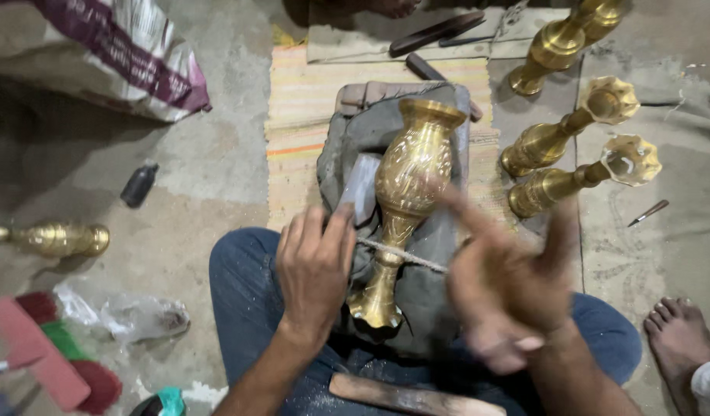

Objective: The person sits cross-legged on the floor holding a chisel against an ornate brass vase and taps it with a wooden mallet to work the surface, then uses a flat abrasive block to rub and smooth the vase's decorated body, steadying the vase with the other hand.

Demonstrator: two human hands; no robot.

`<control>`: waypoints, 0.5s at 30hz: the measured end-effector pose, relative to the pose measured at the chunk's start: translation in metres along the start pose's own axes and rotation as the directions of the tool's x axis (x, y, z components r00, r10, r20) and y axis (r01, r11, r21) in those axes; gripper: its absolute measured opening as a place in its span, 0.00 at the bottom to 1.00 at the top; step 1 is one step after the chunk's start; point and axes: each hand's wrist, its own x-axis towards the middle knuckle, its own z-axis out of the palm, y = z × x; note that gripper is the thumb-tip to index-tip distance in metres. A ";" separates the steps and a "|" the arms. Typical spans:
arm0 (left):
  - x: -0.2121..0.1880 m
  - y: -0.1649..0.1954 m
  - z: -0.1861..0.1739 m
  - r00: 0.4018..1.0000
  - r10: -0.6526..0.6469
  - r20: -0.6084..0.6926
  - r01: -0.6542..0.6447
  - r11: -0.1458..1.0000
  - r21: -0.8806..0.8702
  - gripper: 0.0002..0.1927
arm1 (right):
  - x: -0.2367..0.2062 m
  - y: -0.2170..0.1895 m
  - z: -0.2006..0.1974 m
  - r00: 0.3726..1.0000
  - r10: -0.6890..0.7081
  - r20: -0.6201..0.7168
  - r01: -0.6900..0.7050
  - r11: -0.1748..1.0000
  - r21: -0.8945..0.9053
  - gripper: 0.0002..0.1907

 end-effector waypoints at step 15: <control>0.013 0.004 -0.010 0.999 0.038 -0.025 -0.038 0.999 -0.010 0.16 | 0.031 0.052 -0.005 0.959 -0.242 -0.148 -0.258 -0.524 -0.812 0.30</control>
